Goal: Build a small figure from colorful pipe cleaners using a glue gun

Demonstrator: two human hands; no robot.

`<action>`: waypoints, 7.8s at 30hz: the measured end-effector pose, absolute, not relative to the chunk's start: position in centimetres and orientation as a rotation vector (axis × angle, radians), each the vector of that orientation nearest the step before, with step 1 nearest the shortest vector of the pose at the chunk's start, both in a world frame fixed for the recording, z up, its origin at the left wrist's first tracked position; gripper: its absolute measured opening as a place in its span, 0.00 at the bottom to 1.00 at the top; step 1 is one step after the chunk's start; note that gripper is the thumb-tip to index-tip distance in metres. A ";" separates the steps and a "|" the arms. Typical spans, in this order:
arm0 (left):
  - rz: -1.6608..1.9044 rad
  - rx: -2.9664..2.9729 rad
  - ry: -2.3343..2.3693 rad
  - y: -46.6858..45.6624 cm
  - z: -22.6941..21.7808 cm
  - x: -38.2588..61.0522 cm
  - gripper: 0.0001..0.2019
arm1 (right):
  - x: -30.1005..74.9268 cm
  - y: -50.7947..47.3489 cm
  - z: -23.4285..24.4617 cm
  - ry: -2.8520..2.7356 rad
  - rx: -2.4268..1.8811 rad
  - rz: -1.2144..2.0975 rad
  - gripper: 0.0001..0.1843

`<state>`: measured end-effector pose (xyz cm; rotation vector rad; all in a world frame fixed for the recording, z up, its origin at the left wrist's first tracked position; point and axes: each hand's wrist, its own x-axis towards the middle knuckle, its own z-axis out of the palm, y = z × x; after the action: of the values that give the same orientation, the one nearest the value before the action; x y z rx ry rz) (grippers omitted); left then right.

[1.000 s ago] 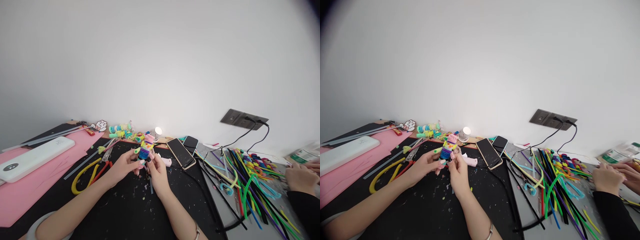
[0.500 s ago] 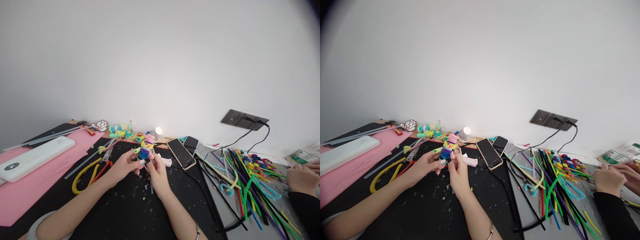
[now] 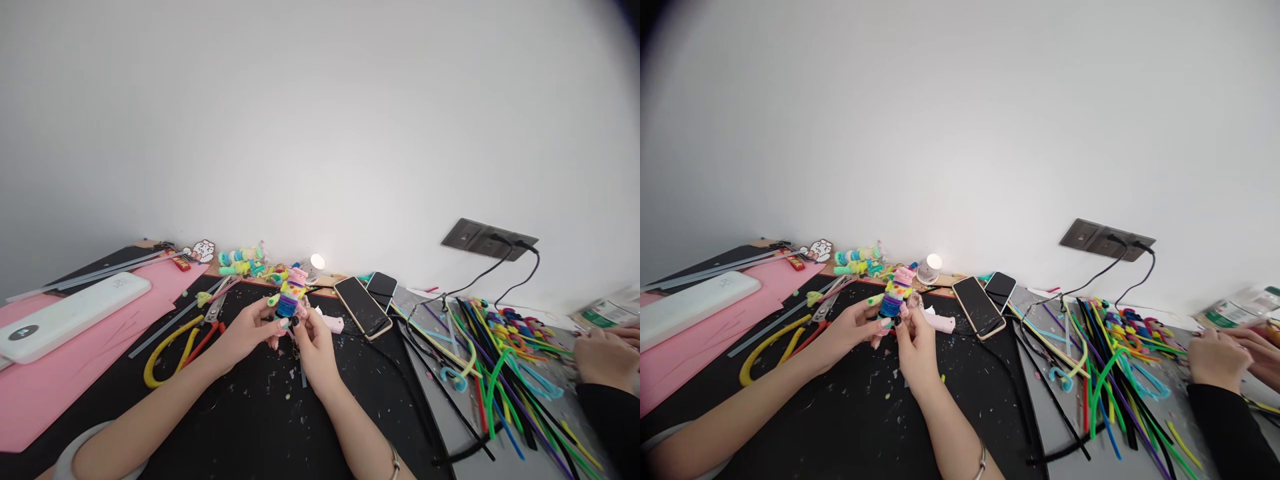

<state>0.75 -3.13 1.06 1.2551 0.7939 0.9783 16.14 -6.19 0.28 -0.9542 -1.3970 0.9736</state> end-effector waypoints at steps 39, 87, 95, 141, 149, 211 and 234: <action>1.016 0.817 0.507 -2.8 1.4 -0.3 0.12 | 20.4 -4.6 0.8 -1.874 -1.869 0.096 0.26; 1.152 0.725 0.597 -2.1 0.9 -0.4 0.11 | 19.2 -5.1 2.0 -1.368 -1.015 0.862 0.16; 1.154 0.719 0.583 -2.3 1.3 -0.3 0.13 | 19.2 -5.0 1.8 -1.379 -1.008 0.849 0.17; 0.988 1.374 0.789 -3.2 1.5 0.7 0.19 | 18.3 -5.7 1.2 -1.688 -1.176 0.402 0.09; 0.923 1.381 0.790 -3.2 1.3 0.6 0.21 | 18.6 -5.3 0.8 -1.556 -1.146 0.611 0.10; 1.129 0.912 0.657 -3.1 1.6 0.4 0.15 | 16.8 -7.0 1.5 -1.746 -0.939 0.305 0.24; 1.149 1.076 0.706 -2.9 0.9 0.3 0.12 | 16.6 -6.9 1.2 -1.811 -0.900 0.249 0.26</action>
<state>0.28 -2.92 0.91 1.0763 0.7058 1.1495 16.58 -6.92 1.18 -0.9001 -1.8113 0.2485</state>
